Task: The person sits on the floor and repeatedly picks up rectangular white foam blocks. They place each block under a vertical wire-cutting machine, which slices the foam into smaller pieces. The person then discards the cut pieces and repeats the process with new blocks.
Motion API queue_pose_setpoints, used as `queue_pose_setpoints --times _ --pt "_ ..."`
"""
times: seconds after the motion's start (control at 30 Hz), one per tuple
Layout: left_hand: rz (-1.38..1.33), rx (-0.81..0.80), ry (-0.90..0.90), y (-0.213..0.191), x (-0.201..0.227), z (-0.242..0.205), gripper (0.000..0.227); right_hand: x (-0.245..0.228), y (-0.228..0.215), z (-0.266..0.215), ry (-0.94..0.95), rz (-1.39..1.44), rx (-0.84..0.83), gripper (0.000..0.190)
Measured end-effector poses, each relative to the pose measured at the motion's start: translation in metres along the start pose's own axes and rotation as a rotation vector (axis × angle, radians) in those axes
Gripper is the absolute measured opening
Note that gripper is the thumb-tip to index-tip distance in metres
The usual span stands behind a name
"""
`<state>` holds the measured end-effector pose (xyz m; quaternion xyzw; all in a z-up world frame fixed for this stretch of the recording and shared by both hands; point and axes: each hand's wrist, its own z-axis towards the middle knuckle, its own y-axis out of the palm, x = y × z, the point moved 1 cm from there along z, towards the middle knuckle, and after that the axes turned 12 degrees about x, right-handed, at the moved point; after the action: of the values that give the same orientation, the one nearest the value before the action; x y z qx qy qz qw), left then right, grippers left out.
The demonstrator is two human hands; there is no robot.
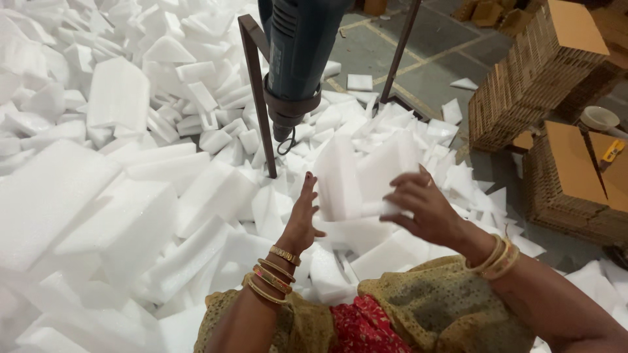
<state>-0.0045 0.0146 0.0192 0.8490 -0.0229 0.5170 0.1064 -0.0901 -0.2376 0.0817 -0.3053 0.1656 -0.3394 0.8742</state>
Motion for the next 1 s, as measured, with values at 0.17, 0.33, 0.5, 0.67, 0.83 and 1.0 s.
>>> queue_pose_setpoints --times 0.17,0.33,0.5,0.67,0.83,1.0 --pt "-0.17 -0.09 -0.12 0.007 0.011 -0.009 0.106 -0.022 -0.012 -0.009 -0.402 -0.066 0.024 0.022" --pt "-0.456 -0.394 -0.051 0.007 0.014 -0.016 0.1 -0.041 -0.019 -0.031 -0.617 -0.055 0.011 0.009" --pt "-0.378 -0.349 -0.05 0.008 0.01 -0.021 0.086 -0.051 -0.025 -0.043 -0.701 -0.128 -0.07 0.011" --pt "-0.415 -0.341 -0.08 0.009 0.006 -0.014 0.083 -0.052 -0.017 -0.035 -0.57 0.183 0.151 0.036" --pt "-0.349 -0.279 0.007 0.008 0.008 -0.022 0.091 -0.033 -0.026 -0.041 0.072 0.531 0.374 0.065" --pt "-0.142 -0.201 0.101 0.016 0.001 -0.037 0.11 -0.014 -0.022 -0.034 0.84 0.522 0.051 0.069"
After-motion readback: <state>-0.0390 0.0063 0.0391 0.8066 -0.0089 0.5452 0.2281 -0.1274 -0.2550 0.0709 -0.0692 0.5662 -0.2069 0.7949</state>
